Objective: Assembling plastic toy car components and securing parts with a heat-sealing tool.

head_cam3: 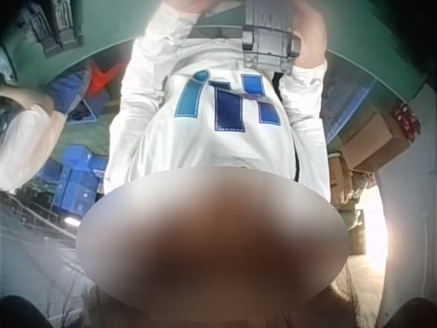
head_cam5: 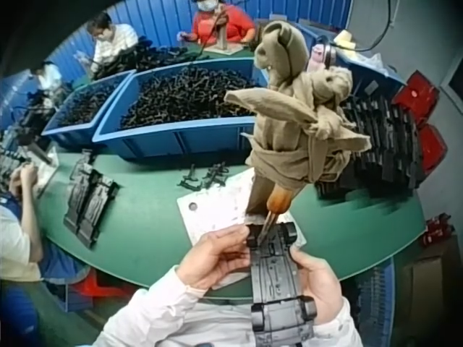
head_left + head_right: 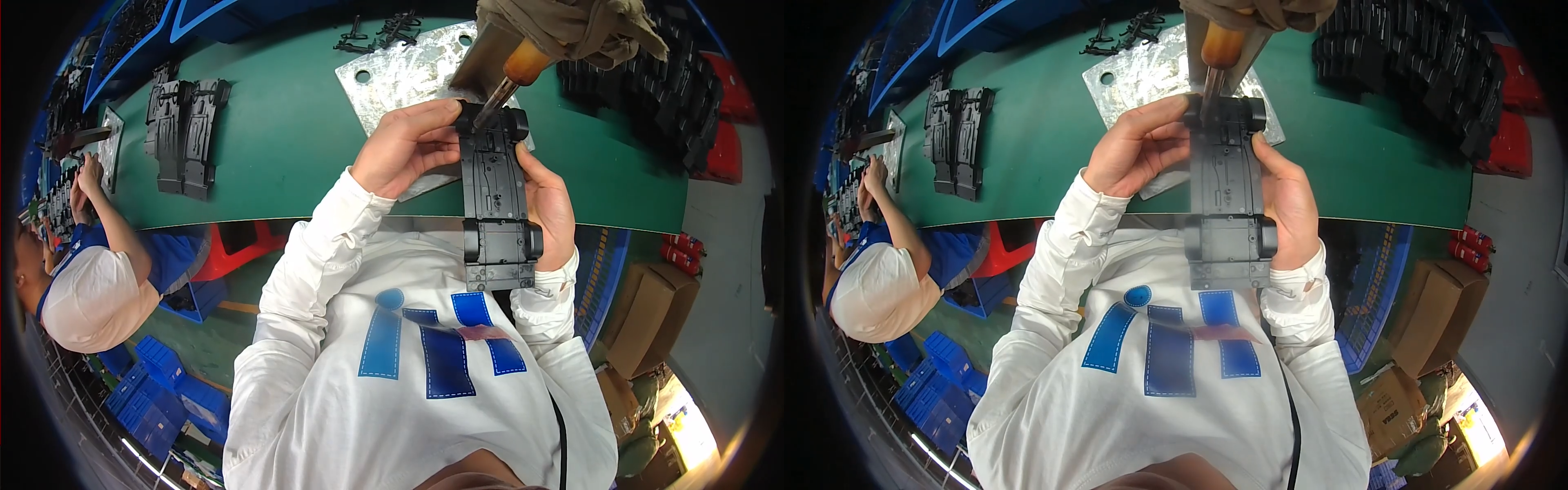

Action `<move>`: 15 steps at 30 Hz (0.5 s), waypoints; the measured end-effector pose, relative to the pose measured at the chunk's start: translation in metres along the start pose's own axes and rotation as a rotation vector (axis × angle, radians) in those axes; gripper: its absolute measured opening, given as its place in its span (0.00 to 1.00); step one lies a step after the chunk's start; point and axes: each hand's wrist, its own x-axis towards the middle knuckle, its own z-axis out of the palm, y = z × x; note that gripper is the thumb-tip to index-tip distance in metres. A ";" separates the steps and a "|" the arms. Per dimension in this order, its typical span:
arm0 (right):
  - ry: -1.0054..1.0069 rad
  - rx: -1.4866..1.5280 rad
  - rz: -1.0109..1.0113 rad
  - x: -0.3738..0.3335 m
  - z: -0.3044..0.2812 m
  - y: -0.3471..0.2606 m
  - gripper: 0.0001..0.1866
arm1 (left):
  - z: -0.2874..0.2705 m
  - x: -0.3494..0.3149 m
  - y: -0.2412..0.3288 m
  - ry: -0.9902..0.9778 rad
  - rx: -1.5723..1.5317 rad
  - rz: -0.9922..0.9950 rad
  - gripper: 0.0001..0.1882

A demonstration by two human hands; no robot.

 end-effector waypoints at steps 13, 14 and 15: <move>0.007 0.006 -0.009 0.000 -0.001 0.000 0.13 | 0.003 -0.002 0.000 0.019 0.017 0.009 0.17; 0.007 0.005 -0.008 0.000 -0.001 0.000 0.13 | 0.003 -0.002 0.000 0.020 0.016 0.010 0.17; 0.025 -0.003 -0.033 0.000 0.000 0.001 0.13 | 0.003 -0.002 0.001 0.016 0.017 0.007 0.17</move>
